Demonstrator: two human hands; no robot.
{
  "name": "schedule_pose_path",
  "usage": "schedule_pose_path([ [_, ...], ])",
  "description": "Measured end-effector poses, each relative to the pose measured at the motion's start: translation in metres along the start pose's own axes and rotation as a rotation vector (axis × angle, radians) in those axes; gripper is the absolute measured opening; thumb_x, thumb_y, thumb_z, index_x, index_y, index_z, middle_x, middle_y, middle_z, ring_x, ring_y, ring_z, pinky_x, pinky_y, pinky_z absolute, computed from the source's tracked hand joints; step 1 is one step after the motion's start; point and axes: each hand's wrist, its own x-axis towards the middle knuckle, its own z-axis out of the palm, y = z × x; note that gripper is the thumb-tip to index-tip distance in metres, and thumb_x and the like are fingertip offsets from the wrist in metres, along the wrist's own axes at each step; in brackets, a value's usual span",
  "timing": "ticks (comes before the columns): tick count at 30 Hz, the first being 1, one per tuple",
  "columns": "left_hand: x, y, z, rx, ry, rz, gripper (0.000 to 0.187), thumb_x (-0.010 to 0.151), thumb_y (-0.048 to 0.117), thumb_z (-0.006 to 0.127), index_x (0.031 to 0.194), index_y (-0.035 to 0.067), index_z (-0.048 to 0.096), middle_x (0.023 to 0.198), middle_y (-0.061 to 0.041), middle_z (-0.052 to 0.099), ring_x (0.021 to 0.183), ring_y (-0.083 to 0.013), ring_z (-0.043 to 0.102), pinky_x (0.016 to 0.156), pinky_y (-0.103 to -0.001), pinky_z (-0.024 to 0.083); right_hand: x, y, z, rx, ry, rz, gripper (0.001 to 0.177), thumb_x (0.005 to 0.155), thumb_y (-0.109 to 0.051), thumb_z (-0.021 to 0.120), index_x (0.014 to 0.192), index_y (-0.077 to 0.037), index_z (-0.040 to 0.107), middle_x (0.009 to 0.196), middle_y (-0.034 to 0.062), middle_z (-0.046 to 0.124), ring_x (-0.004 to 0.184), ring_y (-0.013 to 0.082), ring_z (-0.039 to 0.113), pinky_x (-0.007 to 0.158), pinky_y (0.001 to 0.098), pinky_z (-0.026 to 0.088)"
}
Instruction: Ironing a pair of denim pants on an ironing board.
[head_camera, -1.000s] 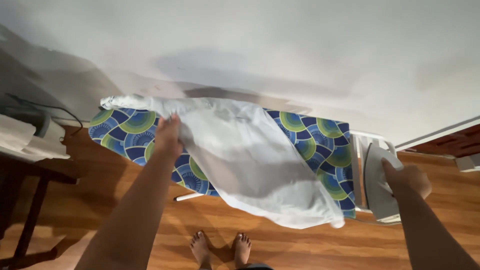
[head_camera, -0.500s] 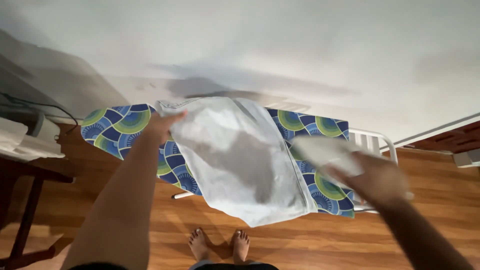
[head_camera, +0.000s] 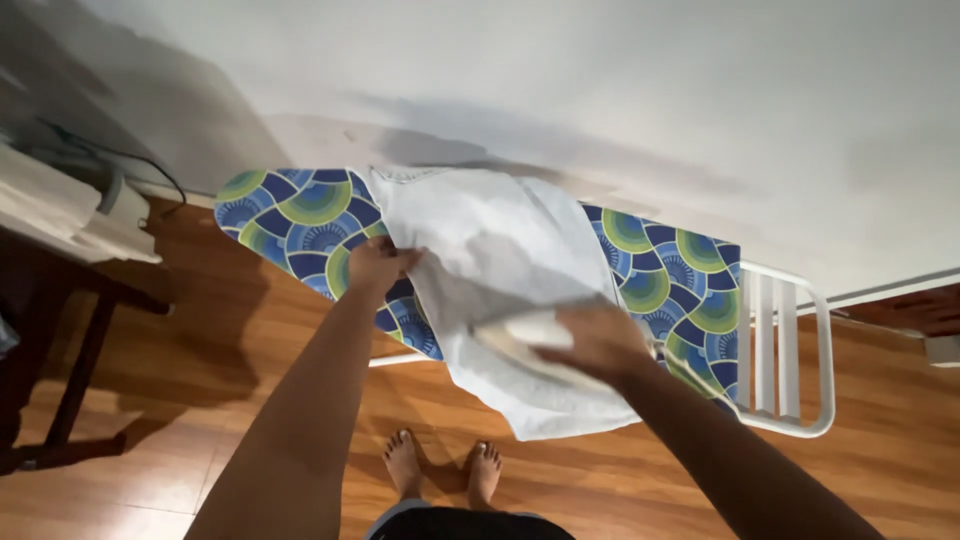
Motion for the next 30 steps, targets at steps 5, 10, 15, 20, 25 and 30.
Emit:
schedule_pose_path([
  [5, -0.013, 0.010, 0.002, -0.217, -0.014, -0.031, 0.057, 0.073, 0.006, 0.089, 0.122, -0.008, 0.064, 0.103, -0.012, 0.077, 0.087, -0.0187, 0.076, 0.075, -0.030, 0.066, 0.016, -0.024, -0.022, -0.187, -0.041, 0.258, 0.067, 0.083, -0.072, 0.064, 0.107, -0.010, 0.073, 0.108, 0.0146, 0.075, 0.101, 0.0309, 0.070, 0.088, 0.0436, 0.056],
  [10, -0.015, 0.015, 0.005, -0.153, 0.054, -0.059, 0.059, 0.074, 0.009, 0.090, 0.123, -0.007, 0.064, 0.103, -0.012, 0.076, 0.086, -0.0188, 0.075, 0.074, -0.029, 0.064, -0.036, -0.005, 0.017, -0.315, -0.248, -0.119, 0.054, 0.088, -0.065, 0.069, 0.090, -0.011, 0.067, 0.076, 0.0089, 0.070, 0.064, 0.0240, 0.067, 0.062, 0.0392, 0.056],
  [15, -0.015, 0.010, 0.001, -0.178, 0.049, -0.029, 0.059, 0.073, 0.010, 0.091, 0.123, -0.008, 0.065, 0.102, -0.012, 0.077, 0.084, -0.0175, 0.074, 0.072, -0.027, 0.063, -0.031, -0.021, 0.008, -0.275, -0.231, -0.008, 0.062, 0.085, -0.071, 0.065, 0.091, -0.010, 0.067, 0.077, 0.0096, 0.070, 0.068, 0.0238, 0.066, 0.065, 0.0406, 0.057],
  [20, -0.014, 0.010, 0.005, -0.112, 0.063, -0.041, 0.061, 0.074, 0.013, 0.092, 0.124, -0.008, 0.064, 0.101, -0.011, 0.076, 0.083, -0.0167, 0.073, 0.072, -0.025, 0.063, 0.000, -0.024, 0.003, -0.020, 0.065, 0.174, 0.072, 0.083, -0.077, 0.057, 0.098, -0.008, 0.071, 0.088, 0.0136, 0.072, 0.076, 0.0272, 0.066, 0.067, 0.0468, 0.057],
  [25, 0.000, 0.002, 0.005, -0.110, 0.031, -0.026, 0.057, 0.076, 0.012, 0.091, 0.123, -0.010, 0.066, 0.103, -0.012, 0.076, 0.084, -0.0183, 0.073, 0.072, -0.027, 0.062, -0.021, -0.037, 0.009, -0.138, -0.076, 0.237, 0.075, 0.087, -0.082, 0.049, 0.098, -0.010, 0.068, 0.086, 0.0105, 0.071, 0.075, 0.0220, 0.069, 0.070, 0.0398, 0.058],
  [30, -0.013, 0.008, 0.006, -0.236, 0.030, -0.036, 0.059, 0.075, 0.008, 0.089, 0.124, -0.010, 0.062, 0.104, -0.012, 0.076, 0.087, -0.0184, 0.075, 0.074, -0.029, 0.065, -0.033, -0.051, 0.006, -0.207, -0.162, 0.189, 0.070, 0.090, -0.079, 0.051, 0.096, -0.011, 0.067, 0.082, 0.0084, 0.071, 0.074, 0.0204, 0.069, 0.067, 0.0389, 0.058],
])
